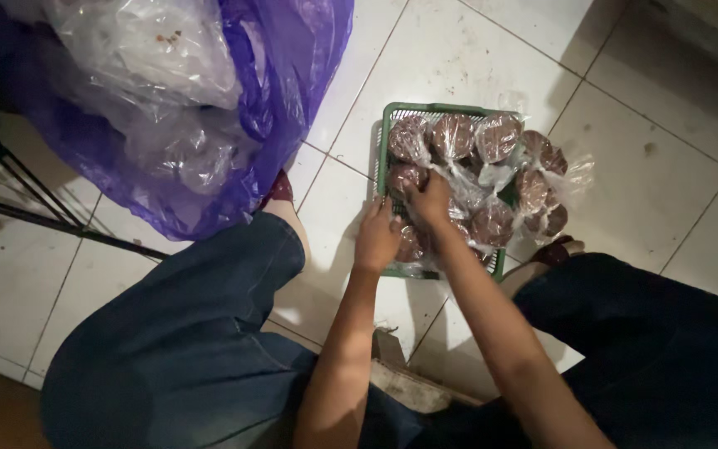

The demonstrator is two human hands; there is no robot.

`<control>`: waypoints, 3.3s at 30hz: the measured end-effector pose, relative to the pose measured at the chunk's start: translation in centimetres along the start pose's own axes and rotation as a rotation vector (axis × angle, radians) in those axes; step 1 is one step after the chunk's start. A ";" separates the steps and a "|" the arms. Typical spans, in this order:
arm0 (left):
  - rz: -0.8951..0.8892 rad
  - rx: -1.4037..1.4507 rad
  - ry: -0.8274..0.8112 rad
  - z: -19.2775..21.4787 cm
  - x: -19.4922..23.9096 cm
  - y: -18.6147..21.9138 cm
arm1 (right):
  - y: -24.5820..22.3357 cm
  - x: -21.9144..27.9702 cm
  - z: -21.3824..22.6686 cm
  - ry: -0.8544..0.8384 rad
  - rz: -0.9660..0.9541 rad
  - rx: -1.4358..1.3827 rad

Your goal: The person picks up and organizes several plastic-wrapped brown food items within a green basket while sitting on the floor.

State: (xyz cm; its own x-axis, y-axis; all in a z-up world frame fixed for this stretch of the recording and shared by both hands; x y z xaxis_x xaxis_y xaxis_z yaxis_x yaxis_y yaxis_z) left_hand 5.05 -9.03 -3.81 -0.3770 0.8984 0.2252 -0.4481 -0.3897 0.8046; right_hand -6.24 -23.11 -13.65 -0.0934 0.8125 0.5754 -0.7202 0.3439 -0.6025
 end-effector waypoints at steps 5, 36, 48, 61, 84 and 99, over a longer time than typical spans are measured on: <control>-0.032 -0.028 -0.009 0.7 0.1 1.1 | -1.9 -0.5 0.0 -0.049 0.166 0.021; -0.170 0.157 -0.017 -1.2 -0.7 0.4 | 0.9 12.2 8.9 0.012 0.685 0.723; 0.118 0.883 -0.176 -0.9 -0.2 5.0 | -7.5 11.4 19.4 -0.155 0.187 0.080; 0.259 0.840 -0.051 -0.8 -0.1 2.8 | 1.3 11.3 16.0 0.344 0.276 0.526; 0.236 1.008 0.041 1.7 -1.4 6.0 | -11.5 13.1 17.9 -0.588 -0.007 -1.031; 0.137 1.204 -0.025 1.9 -0.5 9.5 | -12.9 14.4 14.6 -0.188 0.234 -0.387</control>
State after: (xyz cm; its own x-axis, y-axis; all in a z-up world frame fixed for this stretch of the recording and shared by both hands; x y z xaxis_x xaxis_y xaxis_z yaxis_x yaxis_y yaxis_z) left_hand 2.56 -12.79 4.74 -0.3406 0.8732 0.3486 0.6401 -0.0562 0.7663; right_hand -8.33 -22.75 10.46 -0.3704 0.8021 0.4685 -0.3598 0.3411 -0.8685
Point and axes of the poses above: each hand's wrist, its own x-axis away from the middle knuckle, its own z-axis out of the back of the hand, y = z × x, the point moved 9 cm from there along -x, towards the middle knuckle, and after that the axes turned 14 degrees about -z, right-handed, at the moved point
